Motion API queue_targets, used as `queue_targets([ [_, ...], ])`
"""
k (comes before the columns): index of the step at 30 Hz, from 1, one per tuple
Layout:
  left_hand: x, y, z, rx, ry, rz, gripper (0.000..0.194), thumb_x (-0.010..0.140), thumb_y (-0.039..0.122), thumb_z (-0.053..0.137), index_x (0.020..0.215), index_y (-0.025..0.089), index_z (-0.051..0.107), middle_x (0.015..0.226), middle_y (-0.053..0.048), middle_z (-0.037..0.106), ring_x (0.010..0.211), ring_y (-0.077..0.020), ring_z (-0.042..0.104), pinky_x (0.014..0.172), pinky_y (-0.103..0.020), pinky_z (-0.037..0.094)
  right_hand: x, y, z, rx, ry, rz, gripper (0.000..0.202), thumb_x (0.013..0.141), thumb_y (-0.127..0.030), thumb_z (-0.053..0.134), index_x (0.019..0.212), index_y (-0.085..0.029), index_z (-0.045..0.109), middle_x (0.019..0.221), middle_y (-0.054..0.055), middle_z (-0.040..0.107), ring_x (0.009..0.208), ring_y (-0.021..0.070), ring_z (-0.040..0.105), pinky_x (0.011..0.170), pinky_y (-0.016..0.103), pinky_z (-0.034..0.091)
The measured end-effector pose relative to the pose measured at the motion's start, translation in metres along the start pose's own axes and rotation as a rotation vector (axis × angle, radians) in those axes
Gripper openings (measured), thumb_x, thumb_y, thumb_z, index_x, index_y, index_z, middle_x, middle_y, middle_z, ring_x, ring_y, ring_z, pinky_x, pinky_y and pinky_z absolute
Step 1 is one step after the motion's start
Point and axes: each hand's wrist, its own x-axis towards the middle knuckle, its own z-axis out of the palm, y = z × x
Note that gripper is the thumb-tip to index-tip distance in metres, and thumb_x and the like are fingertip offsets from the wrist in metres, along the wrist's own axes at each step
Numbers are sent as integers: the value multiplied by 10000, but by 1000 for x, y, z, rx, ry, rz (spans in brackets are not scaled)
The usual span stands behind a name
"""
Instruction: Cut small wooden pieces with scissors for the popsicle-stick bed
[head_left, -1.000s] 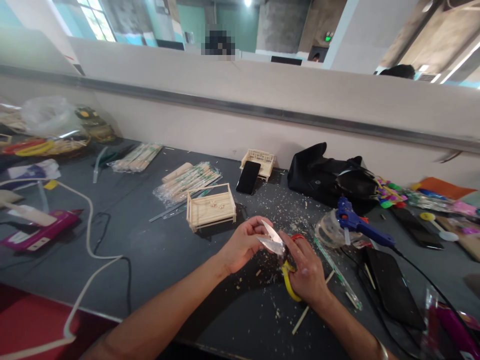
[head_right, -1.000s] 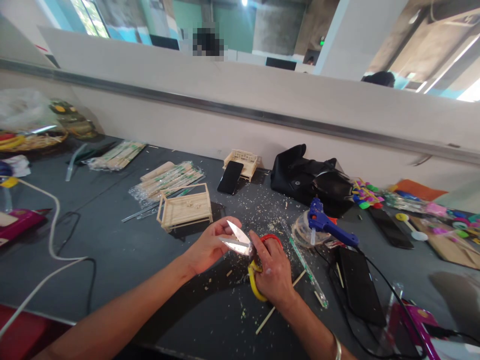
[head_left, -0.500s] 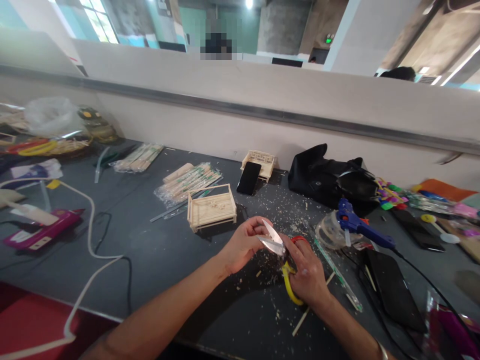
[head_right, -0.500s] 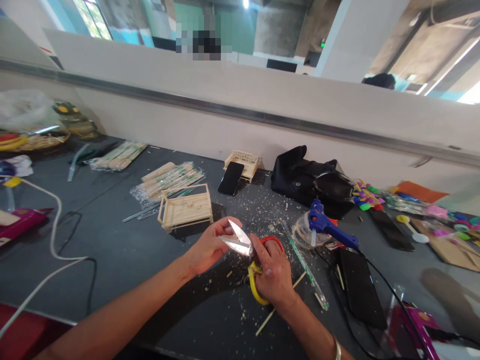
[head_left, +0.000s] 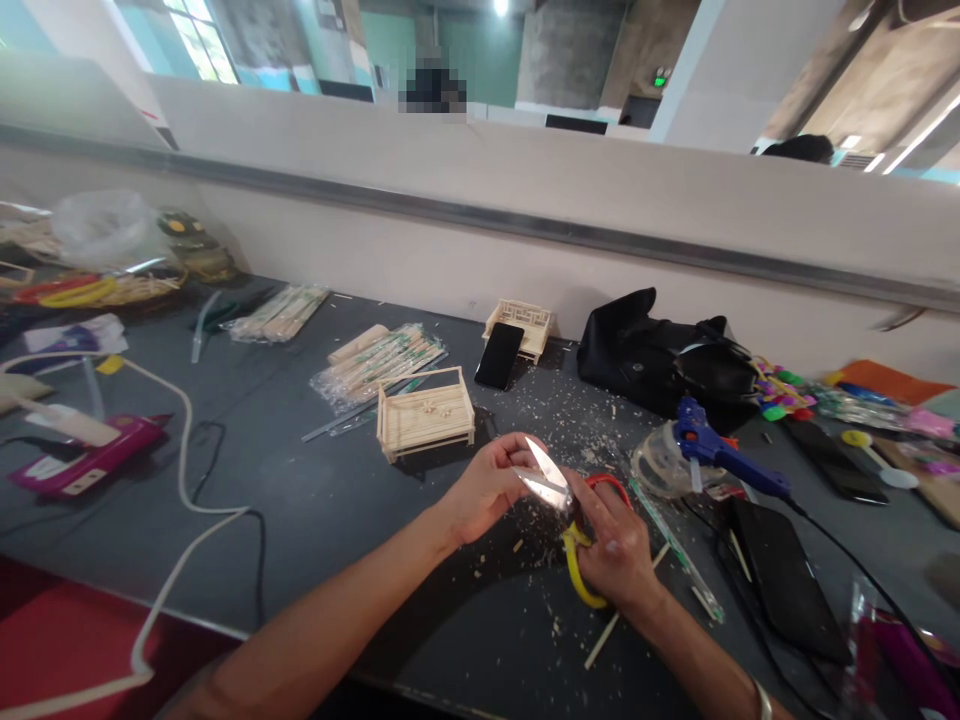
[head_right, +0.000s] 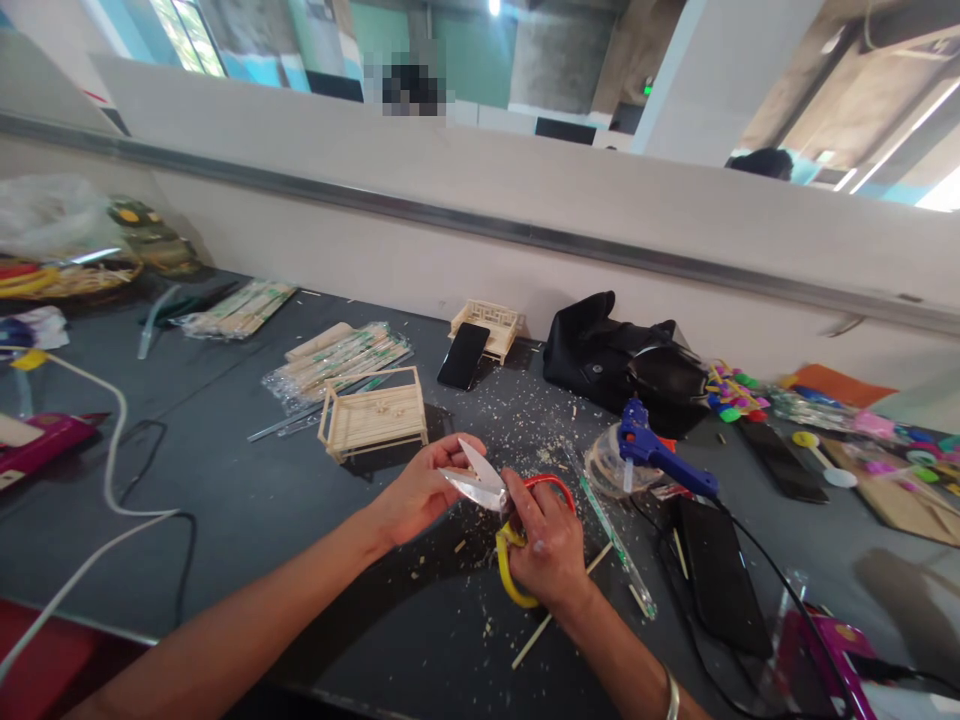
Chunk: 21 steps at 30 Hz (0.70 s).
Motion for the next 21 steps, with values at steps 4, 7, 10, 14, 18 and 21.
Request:
queue_targets([
  [4,1,1,0,-6,-14,-13,304,506,71,824,765,137,678,647,-5,679,562,-113,615,588,-214,498,0,0,1,-8,-4,7,791,674,-38,470,1445,-215,460,757,19,597,620,169,591,530,239,504],
  [7,1,1,-1,-7,-32,-12,312,501,82,823,770,133,673,653,-3,678,560,-109,622,593,-210,510,-2,1,2,-7,-10,13,831,658,-33,471,1465,-230,446,758,19,596,617,166,576,528,235,501],
  [10,2,0,-2,-5,-38,-12,322,507,85,819,784,135,664,662,-5,684,565,-112,630,598,-213,520,-1,2,2,-12,-9,8,850,667,-26,470,1488,-240,414,749,10,592,593,156,558,515,226,493],
  [14,3,-2,-4,-1,-52,8,319,523,77,802,805,144,668,662,-7,685,577,-124,627,594,-234,524,0,2,2,-20,16,-24,818,706,-29,466,1497,-223,394,743,9,613,579,154,570,498,224,492],
  [18,4,-1,-5,8,-72,47,299,564,117,827,815,141,665,669,-4,672,605,-124,622,611,-242,528,1,5,3,13,50,-26,719,745,-27,447,1440,-207,470,751,17,651,596,157,610,511,231,515],
  [21,4,1,-5,1,-63,49,277,582,129,842,796,139,667,668,7,658,596,-107,609,623,-237,529,2,9,3,60,112,49,583,797,-53,460,1355,-194,548,750,19,664,588,156,622,533,242,538],
])
